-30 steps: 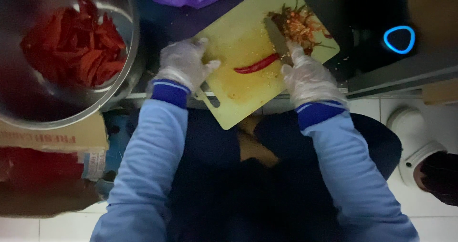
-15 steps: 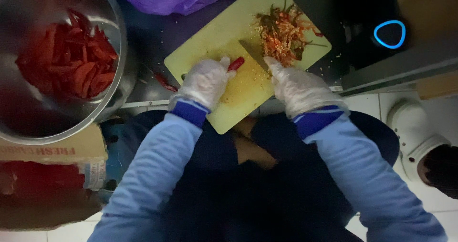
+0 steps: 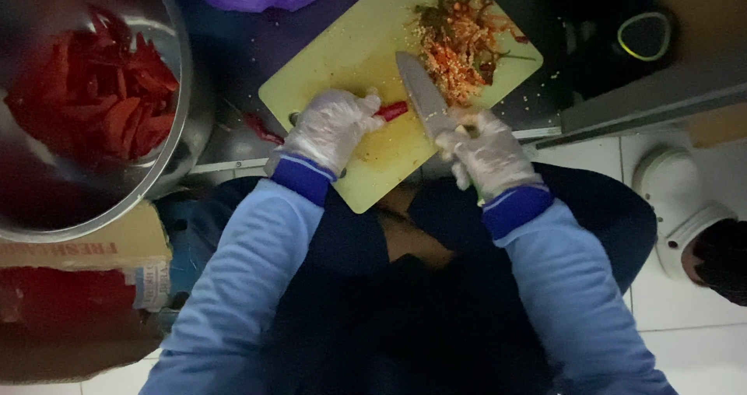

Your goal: Slicing red chilies on a cutting board using a kitchen knife

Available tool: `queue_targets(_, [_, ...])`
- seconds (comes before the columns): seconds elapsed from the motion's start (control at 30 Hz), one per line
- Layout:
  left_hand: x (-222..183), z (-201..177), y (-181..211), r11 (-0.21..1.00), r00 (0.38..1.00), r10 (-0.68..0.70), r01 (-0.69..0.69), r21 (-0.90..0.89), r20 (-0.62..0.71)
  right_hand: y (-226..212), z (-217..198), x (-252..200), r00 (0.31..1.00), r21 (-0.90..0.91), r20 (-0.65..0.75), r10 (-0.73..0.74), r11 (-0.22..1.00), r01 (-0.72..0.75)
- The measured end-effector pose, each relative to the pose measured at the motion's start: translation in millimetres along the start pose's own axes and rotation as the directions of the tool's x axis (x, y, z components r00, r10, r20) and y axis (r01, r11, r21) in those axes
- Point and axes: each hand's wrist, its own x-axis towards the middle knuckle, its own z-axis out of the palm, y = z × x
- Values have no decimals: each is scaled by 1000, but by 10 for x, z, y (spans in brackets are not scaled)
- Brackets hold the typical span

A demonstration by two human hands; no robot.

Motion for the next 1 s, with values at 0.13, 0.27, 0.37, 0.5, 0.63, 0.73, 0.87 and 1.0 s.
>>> queue_targets(0.13, [76,175,-76,963,987,-162,155,-221,-15,-15,69,-99,997,184,76,-31,983,17])
queue_targets(0.27, [81,259,-81,997,994,-70,68,-32,-81,140,131,135,994,199,83,-74,978,56])
queue_targets(0.37, [41,85,-29,965,991,-126,110,-237,-55,132,198,194,997,311,69,-37,950,14])
queue_targets(0.5, [46,66,9,986,992,-112,103,-134,-65,70,102,70,997,293,55,-49,956,31])
queue_targets(0.63, [-67,-82,93,983,991,-130,122,-140,-43,215,84,-16,971,353,232,-56,935,-30])
queue_targets(0.73, [-49,-31,92,978,987,-150,139,-154,-61,76,182,-56,992,204,98,-80,977,59])
queue_targets(0.87, [62,103,51,980,982,-154,138,-140,-112,325,443,252,999,408,24,44,912,-50])
queue_targets(1.0, [138,303,30,991,985,-121,113,-70,-120,49,319,-124,994,363,43,99,926,-107])
